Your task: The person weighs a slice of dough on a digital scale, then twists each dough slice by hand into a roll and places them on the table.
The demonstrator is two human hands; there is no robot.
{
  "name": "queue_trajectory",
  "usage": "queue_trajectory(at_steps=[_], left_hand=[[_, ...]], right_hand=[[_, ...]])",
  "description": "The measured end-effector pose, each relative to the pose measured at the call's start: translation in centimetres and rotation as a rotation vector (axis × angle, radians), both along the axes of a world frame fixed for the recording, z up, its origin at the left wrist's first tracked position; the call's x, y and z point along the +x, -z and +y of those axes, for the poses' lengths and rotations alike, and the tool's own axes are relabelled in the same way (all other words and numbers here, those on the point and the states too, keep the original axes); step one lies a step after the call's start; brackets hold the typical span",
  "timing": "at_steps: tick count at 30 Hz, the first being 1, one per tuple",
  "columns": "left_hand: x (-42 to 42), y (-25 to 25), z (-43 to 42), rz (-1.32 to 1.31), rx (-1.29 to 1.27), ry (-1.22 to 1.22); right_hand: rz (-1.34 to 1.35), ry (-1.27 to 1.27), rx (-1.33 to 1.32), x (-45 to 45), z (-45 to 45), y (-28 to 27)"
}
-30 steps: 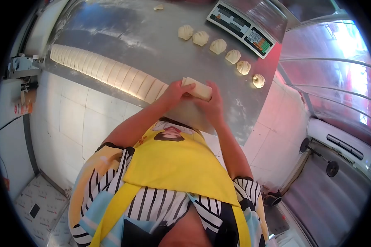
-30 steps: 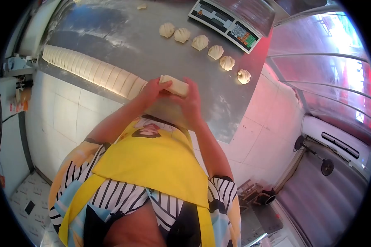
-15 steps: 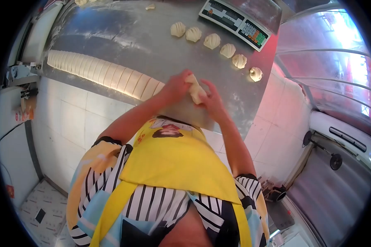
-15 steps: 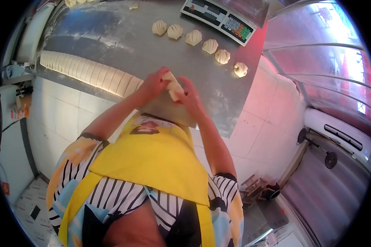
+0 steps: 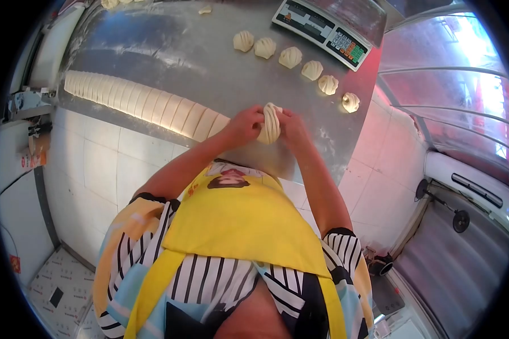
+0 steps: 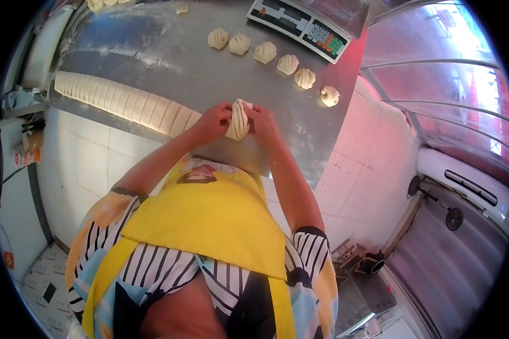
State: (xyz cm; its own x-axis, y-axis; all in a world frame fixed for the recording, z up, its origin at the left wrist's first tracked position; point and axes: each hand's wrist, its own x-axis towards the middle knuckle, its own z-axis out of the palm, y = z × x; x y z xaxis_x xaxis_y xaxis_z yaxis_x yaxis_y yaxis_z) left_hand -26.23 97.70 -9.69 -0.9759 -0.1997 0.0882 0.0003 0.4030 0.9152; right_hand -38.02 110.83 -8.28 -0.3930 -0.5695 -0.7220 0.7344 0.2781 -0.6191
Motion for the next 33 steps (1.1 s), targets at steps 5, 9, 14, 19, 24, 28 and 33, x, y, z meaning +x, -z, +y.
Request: queue_trajectory(at_steps=[5, 9, 14, 19, 24, 28, 33], left_hand=[[0.4, 2.5, 0.3, -0.111, 0.341, -0.240], [-1.1, 1.9, -0.2, -0.129, 0.585, -0.218], [-2.1, 3.2, -2.4, -0.368, 0.541, -0.023], [-2.8, 5.5, -2.7, -0.470, 0.174, -0.020], [-2.5, 9.2, -2.9, -0.344, 0.006, -0.032], [-3.0, 5.2, -4.5, -0.716, 0.541, 0.088], [-3.1, 5.7, -3.7, -0.653, 0.393, 0.041]], right_hand=[[-0.109, 0.123, 0.010, 0.8, -0.3, 2.4], [-0.110, -0.025, 0.124, 0.9, -0.6, 1.0], [-0.057, 0.044, -0.016, 1.0, -0.3, 1.2], [0.245, -0.201, 0.055, 0.4, -0.5, 4.9], [0.877, -0.436, 0.200, 0.9, 0.9, 9.5], [1.036, -0.334, 0.384, 2.1, -0.2, 9.2], [0.246, -0.208, 0.214, 0.5, -0.2, 5.7]])
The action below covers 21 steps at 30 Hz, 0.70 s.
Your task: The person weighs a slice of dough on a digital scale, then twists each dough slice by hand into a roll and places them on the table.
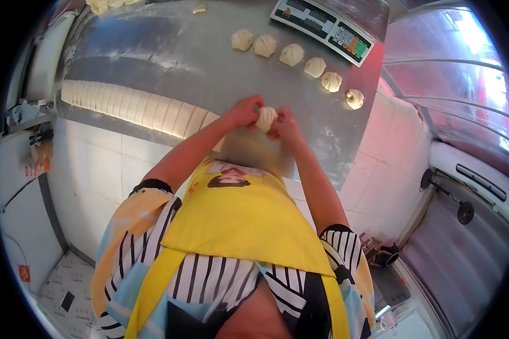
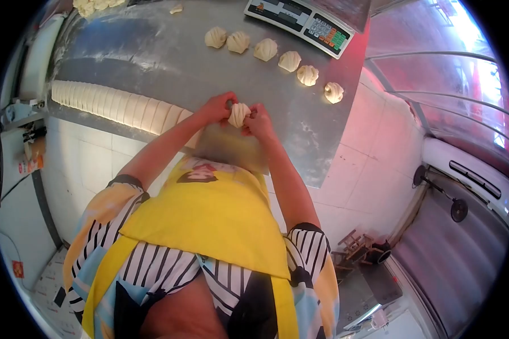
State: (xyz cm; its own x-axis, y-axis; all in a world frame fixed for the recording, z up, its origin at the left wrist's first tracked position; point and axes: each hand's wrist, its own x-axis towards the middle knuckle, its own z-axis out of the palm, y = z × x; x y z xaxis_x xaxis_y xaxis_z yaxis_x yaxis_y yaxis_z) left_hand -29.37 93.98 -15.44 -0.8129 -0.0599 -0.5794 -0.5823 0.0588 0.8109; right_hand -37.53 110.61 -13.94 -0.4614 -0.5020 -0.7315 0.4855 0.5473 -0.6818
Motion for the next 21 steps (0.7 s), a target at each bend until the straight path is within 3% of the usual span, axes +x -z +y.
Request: queue_trajectory(at_steps=[3, 6, 9, 11, 15, 18, 20, 21], left_hand=[[0.1, -1.2, 0.3, -0.005, -0.135, -0.005], [0.2, -1.4, -0.3, -0.013, -0.176, 0.014], [0.4, -0.5, -0.4, -0.008, -0.172, 0.038], [0.2, -0.2, 0.1, 0.009, -0.226, 0.016], [0.0, 0.6, 2.0, 0.152, -0.474, 0.017], [-1.7, 0.2, 4.7, 0.352, -0.396, -0.028], [-5.0, -3.5, 8.7, 0.324, -0.167, 0.011], [-6.7, -4.6, 9.9, 0.252, -0.011, 0.047]], right_hand=[[0.179, -0.065, 0.058, 0.5, -0.4, 0.3], [0.617, -0.227, 0.125, 0.9, -1.0, 2.5], [0.743, -0.256, 0.154, 1.1, -1.1, 1.3], [0.654, -0.222, 0.160, 1.1, -1.2, 1.6], [0.835, -0.175, 0.088, 1.3, -0.2, 3.2], [0.803, 0.083, 0.006, -0.3, 4.2, 3.0], [0.319, 0.184, -0.060, -4.9, 9.3, -0.1], [0.253, 0.331, -0.166, -6.8, 11.5, -0.7]])
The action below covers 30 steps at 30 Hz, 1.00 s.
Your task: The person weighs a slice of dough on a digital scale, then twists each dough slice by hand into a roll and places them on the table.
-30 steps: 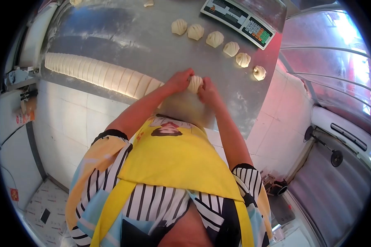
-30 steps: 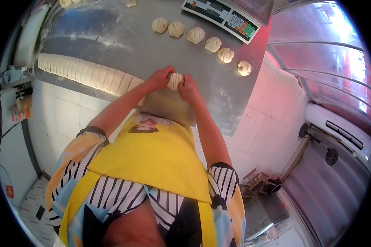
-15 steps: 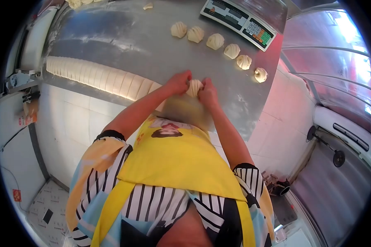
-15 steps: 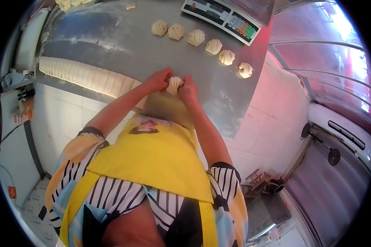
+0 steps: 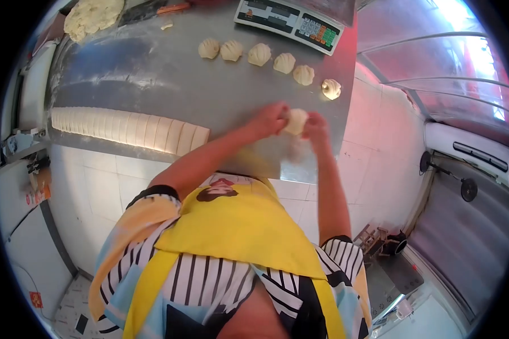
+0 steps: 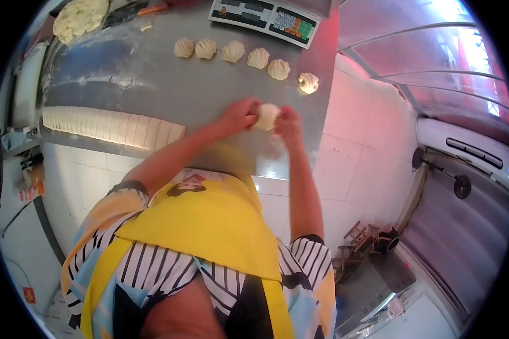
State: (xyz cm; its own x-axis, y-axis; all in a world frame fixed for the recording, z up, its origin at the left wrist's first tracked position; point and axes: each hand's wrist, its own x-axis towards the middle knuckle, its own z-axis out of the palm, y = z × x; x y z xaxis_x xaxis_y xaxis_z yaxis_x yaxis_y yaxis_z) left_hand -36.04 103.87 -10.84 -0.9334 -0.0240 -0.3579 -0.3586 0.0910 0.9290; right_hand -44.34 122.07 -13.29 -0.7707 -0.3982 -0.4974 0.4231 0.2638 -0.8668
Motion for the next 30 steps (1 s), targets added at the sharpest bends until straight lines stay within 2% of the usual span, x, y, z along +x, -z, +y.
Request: queue_trajectory(at_steps=[1, 3, 5, 6, 9, 12, 15, 16, 17, 18, 20, 23, 27, 30], left_hand=[[-1.0, 0.2, 0.4, 0.043, -0.017, 0.018], [-2.4, 0.6, 1.0, 0.122, -0.048, 0.045], [-1.1, -0.7, -0.6, 0.051, -0.031, 0.021], [-0.5, -1.2, -2.2, 0.023, -0.031, 0.009], [3.8, -1.3, -6.8, -0.096, 0.044, -0.179], [8.2, -1.8, -11.8, -0.082, 0.103, -0.423], [11.6, -1.9, -15.0, -0.014, 0.028, -0.588], [12.6, -2.4, -15.6, 0.007, 0.024, -0.644], [13.5, -2.6, -16.2, 0.028, 0.020, -0.699], [14.4, -2.6, -16.6, 0.031, -0.003, -0.704], [16.0, -2.6, -17.4, 0.036, -0.048, -0.713], [18.0, -1.8, -17.8, 0.029, -0.060, -0.717], [18.4, -0.9, -16.8, -0.011, -0.077, -0.656], [17.3, 0.9, -15.8, 0.095, -0.072, -0.527]], right_hand=[[0.049, 0.051, 0.157, -2.0, 1.1, -1.1], [0.224, -0.010, 0.398, -5.6, 3.6, 0.2], [0.165, 0.008, 0.447, -6.6, 4.6, 1.6], [0.143, 0.018, 0.463, -7.2, 4.7, 2.0], [0.064, -0.019, 0.487, -7.1, 6.4, -1.9], [0.556, -0.134, 0.206, -3.7, 4.8, 0.7], [0.110, -0.489, 0.177, 4.8, -8.2, -2.9], [0.357, -0.807, 0.282, 6.6, -12.3, -1.5], [0.537, -0.768, 0.294, 9.7, -15.3, 0.8], [0.494, -0.593, 0.182, 12.4, -17.5, 3.7], [0.601, -1.280, 0.494, 12.2, -22.1, -1.5], [0.715, -1.092, 0.429, 14.8, -22.4, 0.2], [0.702, -1.141, 0.341, 15.1, -21.2, -0.1], [0.607, -1.124, 0.313, 14.7, -19.8, -0.3]])
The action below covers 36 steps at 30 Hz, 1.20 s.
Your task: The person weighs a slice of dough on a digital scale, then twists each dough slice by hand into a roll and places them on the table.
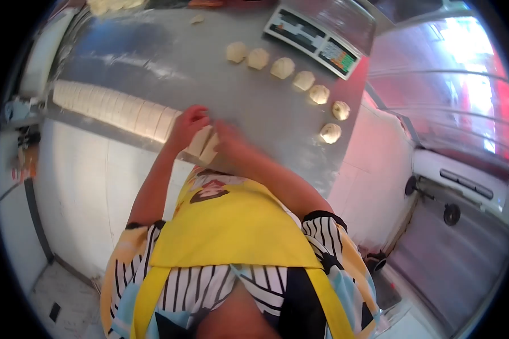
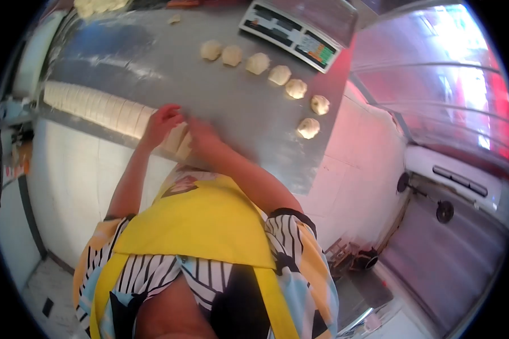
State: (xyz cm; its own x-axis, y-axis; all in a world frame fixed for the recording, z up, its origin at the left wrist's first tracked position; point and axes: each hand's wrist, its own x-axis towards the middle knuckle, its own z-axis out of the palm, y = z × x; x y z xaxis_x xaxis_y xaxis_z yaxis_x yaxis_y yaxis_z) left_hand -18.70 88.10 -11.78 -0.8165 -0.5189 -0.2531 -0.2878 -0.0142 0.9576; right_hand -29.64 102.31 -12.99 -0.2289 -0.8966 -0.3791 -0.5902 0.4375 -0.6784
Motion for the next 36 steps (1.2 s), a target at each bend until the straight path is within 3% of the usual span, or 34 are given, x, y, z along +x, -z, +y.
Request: queue_trajectory(at_steps=[2, 4, 6, 7, 9, 10, 12, 13, 18, 19, 22, 24, 25, 28, 34, 36], left_hand=[[-1.1, -0.9, 1.1, -0.016, -0.004, 0.097], [-2.0, -1.9, 1.0, -0.037, 0.137, 0.375], [-1.8, -2.4, 0.2, -0.188, 0.190, 0.490], [-2.0, -2.4, 0.2, -0.257, 0.219, 0.554], [-3.3, -1.7, 1.4, -0.267, 0.044, 0.537], [-4.1, -1.0, 2.2, -0.273, -0.045, 0.529], [-5.1, 1.5, 4.5, -0.042, -0.638, 0.464], [-5.4, 2.0, 5.4, 0.077, -0.929, 0.418], [-6.2, 3.7, 5.8, -0.035, -0.815, 0.504], [-6.2, 3.9, 5.4, -0.032, -0.821, 0.515], [-5.4, 3.4, 5.7, 0.009, -0.003, 0.232], [-5.5, 1.9, 6.6, 0.046, 0.200, 0.200], [-5.9, 1.1, 7.0, 0.066, 0.300, 0.185], [-6.8, -1.1, 7.6, 0.007, 0.082, 0.119], [-7.5, -0.8, 7.1, 0.015, 0.567, 0.172], [-7.6, -0.7, 7.4, -0.043, 0.498, 0.123]], right_hand=[[-0.083, 0.024, -0.014, -0.4, 0.4, -0.5], [-0.473, 0.200, -0.055, -1.5, 1.5, -3.9], [-0.657, 0.393, -0.079, -3.7, 3.0, -7.8], [-0.674, 0.424, -0.125, -4.8, 3.9, -7.5], [-0.701, 0.503, -0.222, -6.5, 5.7, -5.6], [-0.440, 0.452, -0.231, -6.9, 6.4, -4.0], [0.075, 0.335, -0.236, -7.2, 7.4, -0.6], [0.118, 0.339, -0.261, -7.0, 7.8, 0.2], [0.277, 0.328, -0.425, -6.5, 8.5, 1.7], [0.149, 0.411, -0.415, -6.5, 8.7, 2.1], [-0.266, 0.644, -0.335, -6.3, 8.7, 1.2], [-0.564, 0.792, -0.215, -6.5, 8.6, -2.2], [-0.579, 0.791, -0.216, -6.5, 8.7, -2.6], [-0.606, 0.775, -0.218, -6.6, 8.8, -3.1], [-0.751, 0.858, -0.259, -6.1, 9.6, -2.3], [-0.748, 0.886, -0.247, -5.6, 9.5, -1.9]])
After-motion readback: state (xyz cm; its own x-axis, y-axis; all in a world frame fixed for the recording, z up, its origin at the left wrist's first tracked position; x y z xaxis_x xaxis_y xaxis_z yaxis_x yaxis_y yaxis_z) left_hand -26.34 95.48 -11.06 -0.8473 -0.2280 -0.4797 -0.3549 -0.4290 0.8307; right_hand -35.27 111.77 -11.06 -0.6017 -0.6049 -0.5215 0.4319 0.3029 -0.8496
